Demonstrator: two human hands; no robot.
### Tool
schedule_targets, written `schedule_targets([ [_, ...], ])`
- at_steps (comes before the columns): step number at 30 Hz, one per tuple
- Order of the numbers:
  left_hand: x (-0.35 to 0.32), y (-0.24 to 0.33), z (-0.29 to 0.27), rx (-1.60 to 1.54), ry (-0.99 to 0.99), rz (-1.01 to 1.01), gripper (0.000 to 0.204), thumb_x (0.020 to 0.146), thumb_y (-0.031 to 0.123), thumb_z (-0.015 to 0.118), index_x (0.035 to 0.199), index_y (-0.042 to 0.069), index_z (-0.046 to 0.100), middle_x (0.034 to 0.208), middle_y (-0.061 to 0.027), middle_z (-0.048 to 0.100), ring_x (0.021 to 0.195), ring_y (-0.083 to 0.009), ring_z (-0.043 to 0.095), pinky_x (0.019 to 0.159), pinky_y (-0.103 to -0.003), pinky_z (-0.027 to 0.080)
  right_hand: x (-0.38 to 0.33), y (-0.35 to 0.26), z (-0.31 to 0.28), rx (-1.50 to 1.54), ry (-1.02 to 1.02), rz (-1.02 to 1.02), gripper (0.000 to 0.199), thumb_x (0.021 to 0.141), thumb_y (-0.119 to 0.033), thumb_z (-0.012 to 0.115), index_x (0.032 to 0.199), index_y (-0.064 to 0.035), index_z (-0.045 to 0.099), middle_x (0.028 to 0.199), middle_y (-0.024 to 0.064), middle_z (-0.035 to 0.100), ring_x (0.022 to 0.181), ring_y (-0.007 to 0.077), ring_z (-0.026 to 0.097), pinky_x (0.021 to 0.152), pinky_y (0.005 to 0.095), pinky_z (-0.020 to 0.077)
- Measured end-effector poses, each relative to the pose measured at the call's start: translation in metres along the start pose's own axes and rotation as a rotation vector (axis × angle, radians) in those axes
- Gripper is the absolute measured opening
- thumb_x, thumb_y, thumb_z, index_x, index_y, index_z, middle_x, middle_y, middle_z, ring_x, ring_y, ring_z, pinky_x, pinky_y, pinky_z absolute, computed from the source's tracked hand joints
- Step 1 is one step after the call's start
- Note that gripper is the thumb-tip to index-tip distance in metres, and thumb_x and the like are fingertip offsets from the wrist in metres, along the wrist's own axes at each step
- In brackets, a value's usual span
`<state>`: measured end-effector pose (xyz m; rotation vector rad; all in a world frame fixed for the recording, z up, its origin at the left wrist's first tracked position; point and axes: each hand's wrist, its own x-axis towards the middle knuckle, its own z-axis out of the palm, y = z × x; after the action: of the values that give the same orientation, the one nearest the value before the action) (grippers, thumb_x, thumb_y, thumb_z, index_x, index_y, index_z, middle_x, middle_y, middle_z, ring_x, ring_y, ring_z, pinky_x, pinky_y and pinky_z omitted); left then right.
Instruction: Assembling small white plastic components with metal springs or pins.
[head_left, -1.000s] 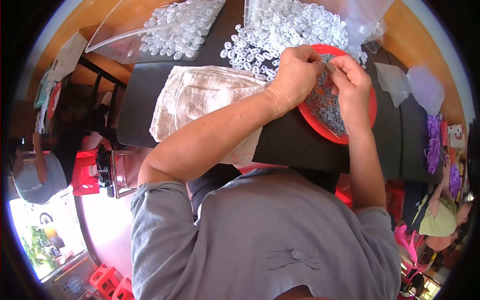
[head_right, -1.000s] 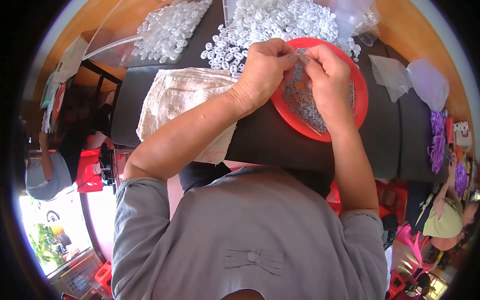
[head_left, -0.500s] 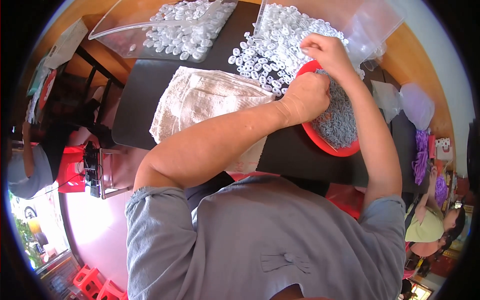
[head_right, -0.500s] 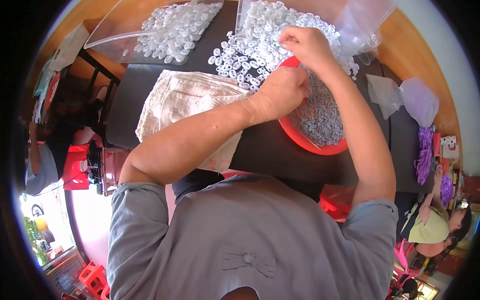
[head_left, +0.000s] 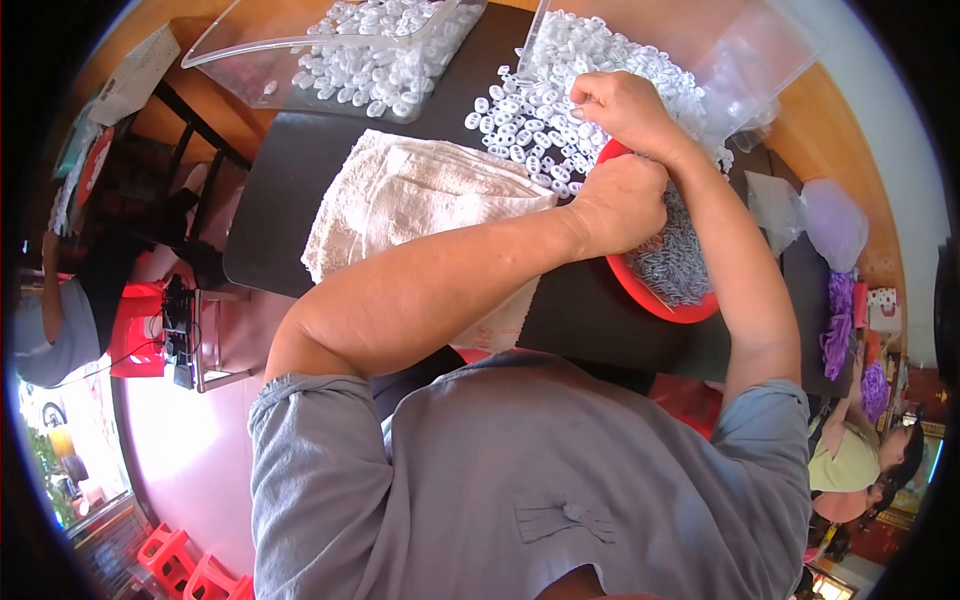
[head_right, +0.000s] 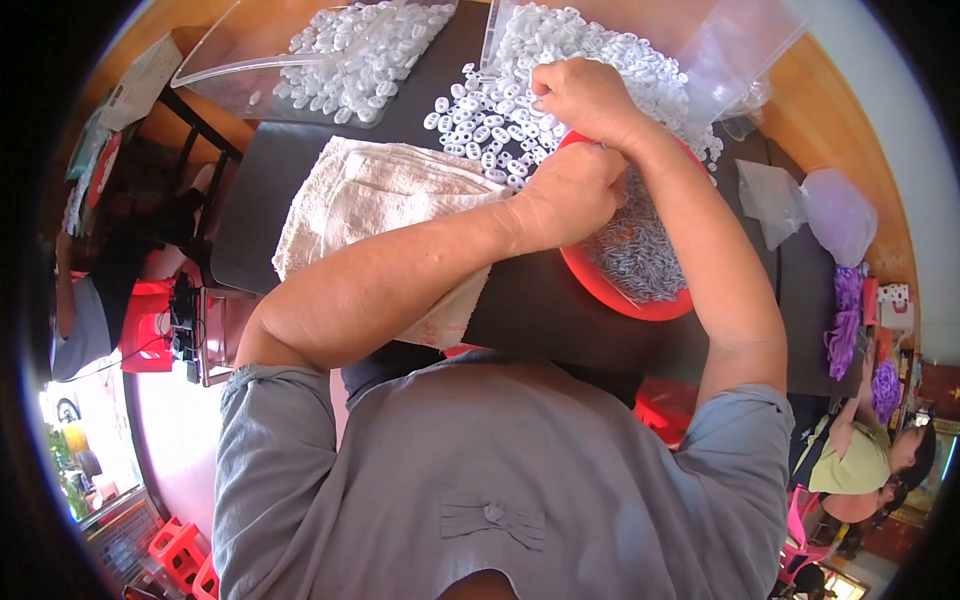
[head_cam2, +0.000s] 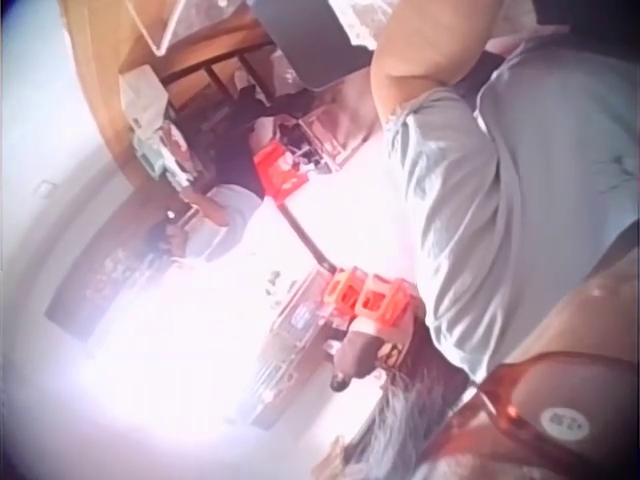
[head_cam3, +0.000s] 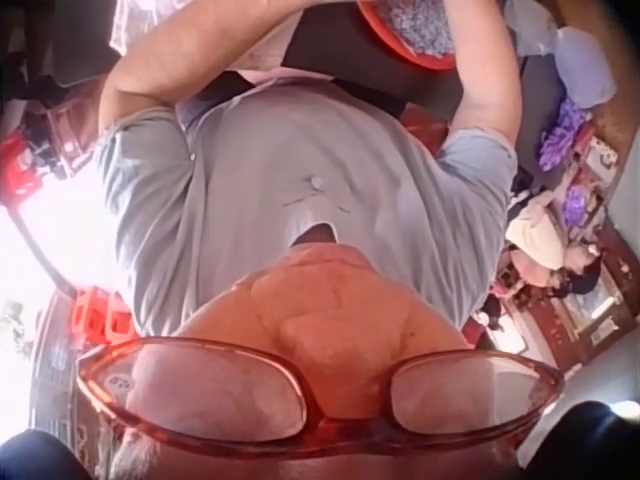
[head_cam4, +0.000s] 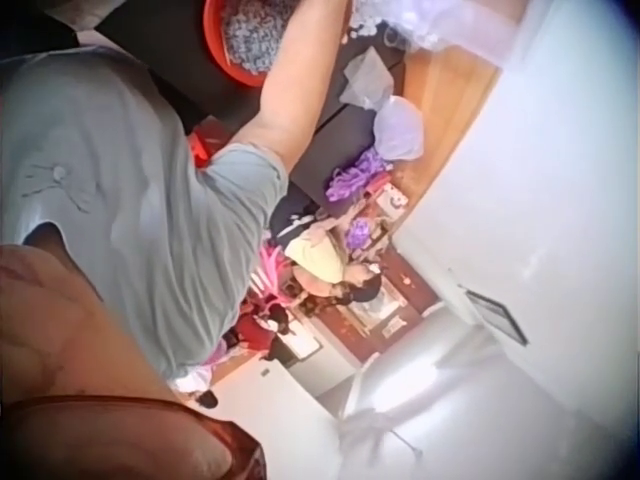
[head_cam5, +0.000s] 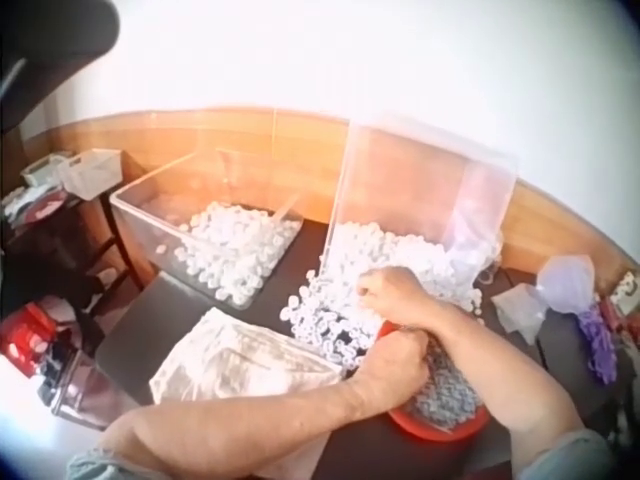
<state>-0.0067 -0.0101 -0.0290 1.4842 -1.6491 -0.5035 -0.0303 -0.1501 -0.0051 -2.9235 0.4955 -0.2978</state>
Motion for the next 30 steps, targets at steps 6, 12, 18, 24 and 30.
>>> schedule_targets([
  [6,-0.001,0.001,-0.003,-0.042,-0.006,-0.008,0.016,0.074,0.007,0.055,0.082,-0.001,0.067,0.086,-0.0254,0.066,0.088,-0.0395,0.064,0.081,-0.047,0.050,-0.009,0.015,-0.002,0.054,0.101,0.079,0.018,0.080,-0.024,0.061,0.090,-0.0111,0.068,0.081,0.0116,0.068,0.080,0.0308,0.065,0.072,0.0421,0.0492],
  [12,-0.001,0.000,0.000,-0.004,0.019,0.021,0.014,0.075,0.008,0.055,0.078,0.000,0.066,0.084,-0.0247,0.066,0.087,-0.0394,0.064,0.080,-0.047,0.050,-0.019,0.031,-0.011,0.203,0.195,0.115,0.017,0.082,-0.023,0.060,0.091,-0.0112,0.067,0.081,0.0091,0.068,0.077,0.0282,0.065,0.070,0.0386,0.0489],
  [18,-0.004,-0.004,0.002,0.005,0.033,0.039,0.011,0.076,0.012,0.064,0.076,0.000,0.063,0.079,-0.0215,0.064,0.082,-0.0387,0.063,0.075,-0.046,0.048,-0.010,0.000,-0.010,0.115,0.035,0.008,0.015,0.076,-0.024,0.065,0.085,-0.0119,0.068,0.079,0.0089,0.068,0.077,0.0277,0.065,0.070,0.0378,0.0489],
  [24,-0.002,-0.002,0.002,-0.011,0.003,0.014,0.011,0.076,0.012,0.063,0.077,0.001,0.064,0.079,-0.0226,0.064,0.083,-0.0391,0.062,0.077,-0.046,0.048,0.001,0.010,0.000,-0.051,-0.024,-0.023,0.015,0.075,-0.024,0.064,0.084,-0.0122,0.069,0.079,0.0093,0.068,0.078,0.0291,0.064,0.070,0.0404,0.0482],
  [30,-0.001,-0.003,0.003,-0.002,0.027,0.057,0.011,0.076,0.011,0.063,0.078,0.001,0.064,0.080,-0.0217,0.064,0.082,-0.0381,0.063,0.076,-0.046,0.048,-0.013,0.022,-0.008,0.230,0.115,0.153,0.014,0.080,-0.018,0.063,0.088,-0.0082,0.067,0.072,0.0074,0.065,0.067,0.0219,0.063,0.063,0.0353,0.0473],
])
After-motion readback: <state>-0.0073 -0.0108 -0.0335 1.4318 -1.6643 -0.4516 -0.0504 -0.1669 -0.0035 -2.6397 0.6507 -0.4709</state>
